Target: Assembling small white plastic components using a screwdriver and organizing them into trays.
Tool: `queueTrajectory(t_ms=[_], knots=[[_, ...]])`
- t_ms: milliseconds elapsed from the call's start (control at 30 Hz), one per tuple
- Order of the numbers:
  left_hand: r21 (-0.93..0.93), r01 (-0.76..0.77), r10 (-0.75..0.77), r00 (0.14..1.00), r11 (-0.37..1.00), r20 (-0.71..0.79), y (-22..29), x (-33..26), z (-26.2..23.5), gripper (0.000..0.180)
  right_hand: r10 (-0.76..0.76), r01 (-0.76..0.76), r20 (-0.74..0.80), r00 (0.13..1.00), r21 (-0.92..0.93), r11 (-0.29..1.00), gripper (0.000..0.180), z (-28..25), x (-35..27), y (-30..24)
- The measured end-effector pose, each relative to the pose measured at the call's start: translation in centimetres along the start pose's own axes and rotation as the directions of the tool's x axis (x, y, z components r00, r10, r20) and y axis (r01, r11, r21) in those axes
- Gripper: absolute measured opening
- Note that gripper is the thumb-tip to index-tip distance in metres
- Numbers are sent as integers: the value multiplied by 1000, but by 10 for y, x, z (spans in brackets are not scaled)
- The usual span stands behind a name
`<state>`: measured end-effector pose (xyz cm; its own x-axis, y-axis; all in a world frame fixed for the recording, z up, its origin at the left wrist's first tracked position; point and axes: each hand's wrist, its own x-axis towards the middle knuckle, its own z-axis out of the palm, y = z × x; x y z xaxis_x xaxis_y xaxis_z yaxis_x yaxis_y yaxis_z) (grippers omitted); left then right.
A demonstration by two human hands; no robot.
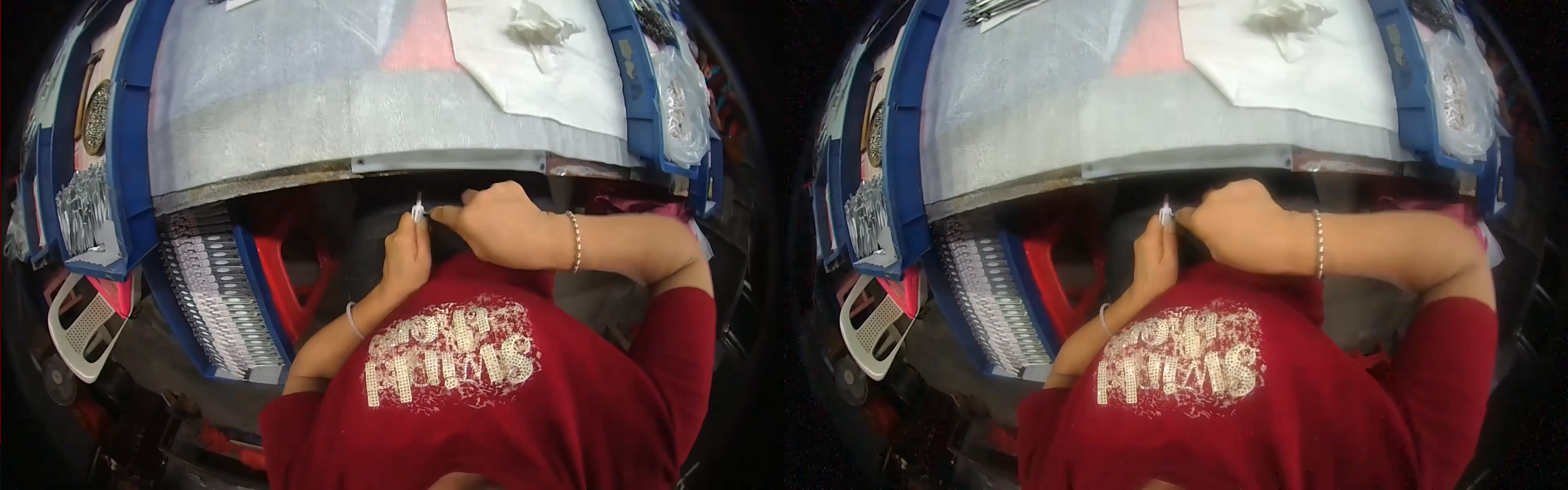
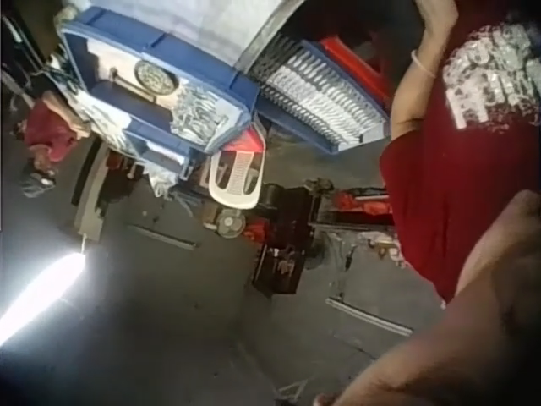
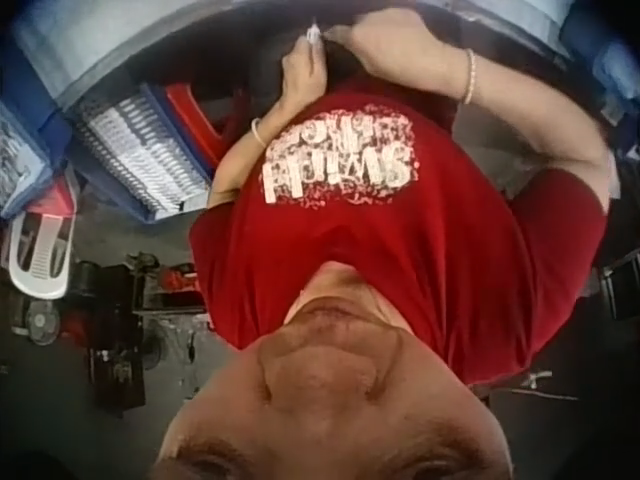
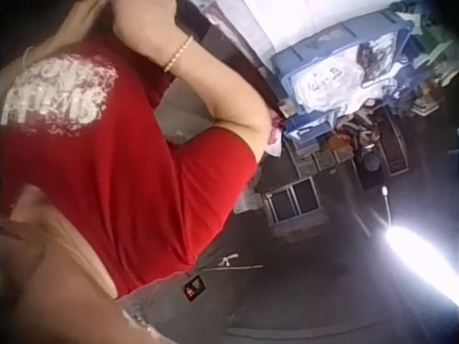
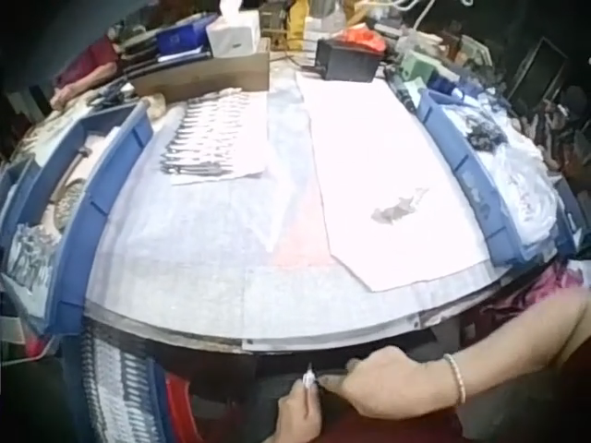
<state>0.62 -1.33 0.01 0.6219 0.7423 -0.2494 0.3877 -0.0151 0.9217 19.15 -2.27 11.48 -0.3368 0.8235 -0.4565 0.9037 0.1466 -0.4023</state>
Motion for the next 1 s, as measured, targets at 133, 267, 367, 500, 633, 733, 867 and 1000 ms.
queueTrajectory(t_ms=[133, 267, 367, 500, 633, 733, 867, 1000], knots=[[-121, -33, 27, 999, 992, -47, 1, 4, 1, 16, -233, 233, 31, 972, -261, 937, 44, 0, 4, -8], [-130, 29, -32, 999, 991, -18, -1, 5, -3, 14, -234, 224, -9, 972, -248, 942, 44, 5, 10, -9], [-106, 23, -24, 1000, 994, -9, -8, 5, -3, 13, -276, 267, -4, 961, -241, 933, 44, 6, 15, -5], [-81, -52, 49, 998, 995, -41, -8, 8, -2, 14, -187, 188, 21, 982, -115, 975, 44, 10, 18, 4], [6, -14, 14, 1000, 1000, -10, -8, 7, -1, 14, 73, -88, 80, 994, 204, 975, 32, 6, 20, 10], [28, -41, 41, 999, 999, -26, -9, 6, 1, 14, 207, -225, 89, 974, 413, 883, 26, 23, 19, 11], [-8, -23, 23, 999, 1000, -37, 4, 5, -2, 17, 317, -293, 95, 944, 683, 669, 28, 21, 12, 9], [-149, 71, -67, 997, 986, 36, 8, -1, -7, 24, 252, -311, 207, 945, 807, 503, 39, -1, 0, 8]])
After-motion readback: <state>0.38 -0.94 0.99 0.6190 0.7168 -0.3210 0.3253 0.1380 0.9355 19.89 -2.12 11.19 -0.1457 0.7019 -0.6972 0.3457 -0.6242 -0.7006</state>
